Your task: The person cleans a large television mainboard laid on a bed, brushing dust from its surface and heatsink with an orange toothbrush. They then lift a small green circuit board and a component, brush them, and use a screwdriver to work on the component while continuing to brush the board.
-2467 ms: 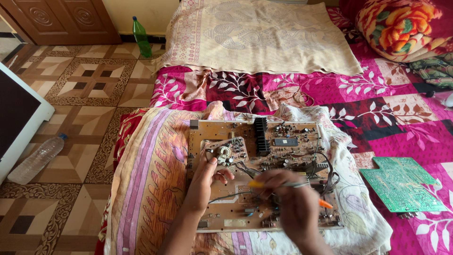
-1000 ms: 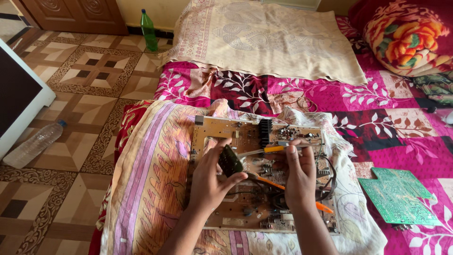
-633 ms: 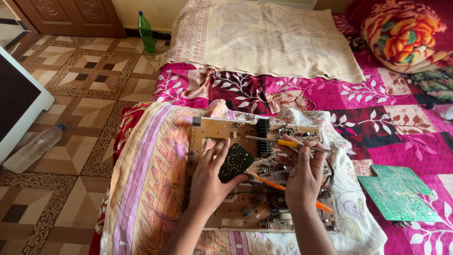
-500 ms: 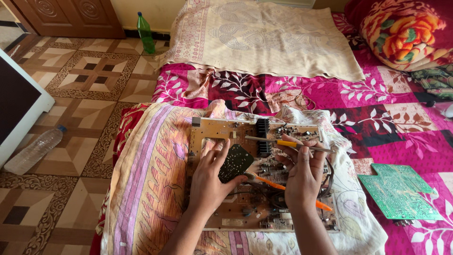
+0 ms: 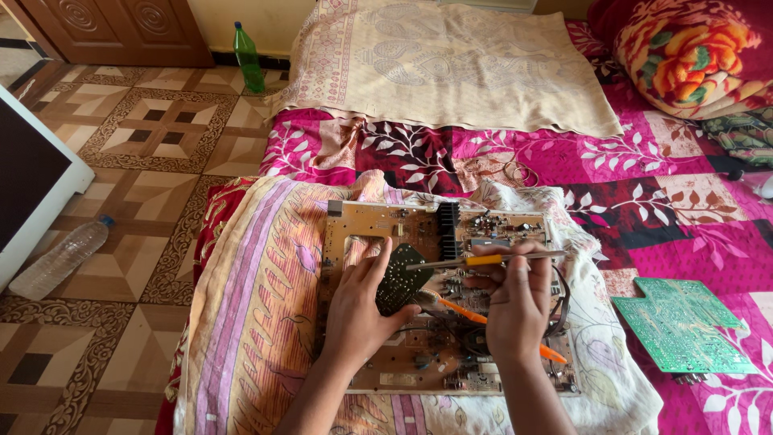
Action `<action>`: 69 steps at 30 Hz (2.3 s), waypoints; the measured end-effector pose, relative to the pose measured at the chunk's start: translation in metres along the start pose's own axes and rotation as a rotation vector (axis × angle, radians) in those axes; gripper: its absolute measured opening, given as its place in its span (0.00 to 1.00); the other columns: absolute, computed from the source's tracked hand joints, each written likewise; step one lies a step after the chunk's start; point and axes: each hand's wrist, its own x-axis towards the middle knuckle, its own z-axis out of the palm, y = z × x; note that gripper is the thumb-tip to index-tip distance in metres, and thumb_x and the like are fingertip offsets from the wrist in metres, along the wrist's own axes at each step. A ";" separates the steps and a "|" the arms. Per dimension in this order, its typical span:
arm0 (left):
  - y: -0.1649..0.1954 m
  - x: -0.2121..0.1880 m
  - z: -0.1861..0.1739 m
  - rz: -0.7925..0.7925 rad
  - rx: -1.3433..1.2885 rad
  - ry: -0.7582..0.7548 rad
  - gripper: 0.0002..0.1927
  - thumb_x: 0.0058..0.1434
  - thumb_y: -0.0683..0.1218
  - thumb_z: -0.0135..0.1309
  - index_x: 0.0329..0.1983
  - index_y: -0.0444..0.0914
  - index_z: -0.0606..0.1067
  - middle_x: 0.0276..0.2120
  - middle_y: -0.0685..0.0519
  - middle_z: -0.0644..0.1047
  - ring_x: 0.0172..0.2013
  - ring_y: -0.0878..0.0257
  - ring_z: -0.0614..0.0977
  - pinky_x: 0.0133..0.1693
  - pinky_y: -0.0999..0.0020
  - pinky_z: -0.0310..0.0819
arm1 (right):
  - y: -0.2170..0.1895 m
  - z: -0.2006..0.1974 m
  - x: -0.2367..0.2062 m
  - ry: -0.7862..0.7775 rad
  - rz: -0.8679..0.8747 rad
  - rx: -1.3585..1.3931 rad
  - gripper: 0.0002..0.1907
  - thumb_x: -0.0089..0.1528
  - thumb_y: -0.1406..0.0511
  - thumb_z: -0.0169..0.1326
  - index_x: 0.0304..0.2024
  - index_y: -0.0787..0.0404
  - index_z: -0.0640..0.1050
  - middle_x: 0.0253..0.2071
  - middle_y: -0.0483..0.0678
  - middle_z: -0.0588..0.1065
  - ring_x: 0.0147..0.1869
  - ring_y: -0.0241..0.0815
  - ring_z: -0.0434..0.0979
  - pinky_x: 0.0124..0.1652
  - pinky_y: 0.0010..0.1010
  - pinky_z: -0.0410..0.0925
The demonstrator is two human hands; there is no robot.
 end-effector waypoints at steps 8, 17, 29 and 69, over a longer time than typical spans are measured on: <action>0.002 0.002 -0.005 0.202 -0.063 0.160 0.62 0.45 0.51 0.75 0.77 0.42 0.49 0.61 0.42 0.74 0.60 0.44 0.74 0.64 0.46 0.60 | -0.004 0.010 0.001 0.057 0.037 -0.172 0.07 0.76 0.63 0.36 0.54 0.55 0.63 0.51 0.56 0.78 0.50 0.44 0.82 0.44 0.35 0.75; 0.010 -0.001 -0.012 0.168 -0.164 0.121 0.60 0.44 0.46 0.74 0.77 0.44 0.51 0.63 0.43 0.74 0.61 0.47 0.74 0.66 0.47 0.60 | -0.003 0.008 0.000 0.085 0.018 -0.144 0.08 0.76 0.63 0.36 0.56 0.55 0.63 0.52 0.55 0.77 0.51 0.44 0.82 0.44 0.35 0.75; 0.003 -0.003 -0.007 0.148 -0.198 0.206 0.58 0.51 0.54 0.69 0.79 0.42 0.49 0.62 0.41 0.74 0.64 0.46 0.74 0.68 0.43 0.56 | -0.002 -0.005 0.004 0.255 -0.016 0.093 0.06 0.77 0.61 0.38 0.56 0.50 0.64 0.53 0.53 0.77 0.52 0.46 0.81 0.45 0.35 0.76; -0.007 -0.007 -0.007 0.261 -0.083 0.307 0.34 0.72 0.53 0.48 0.77 0.38 0.57 0.61 0.29 0.75 0.59 0.39 0.77 0.57 0.48 0.69 | -0.001 0.006 -0.008 -0.227 0.091 -0.203 0.06 0.72 0.66 0.46 0.48 0.61 0.72 0.57 0.60 0.78 0.55 0.50 0.83 0.47 0.35 0.76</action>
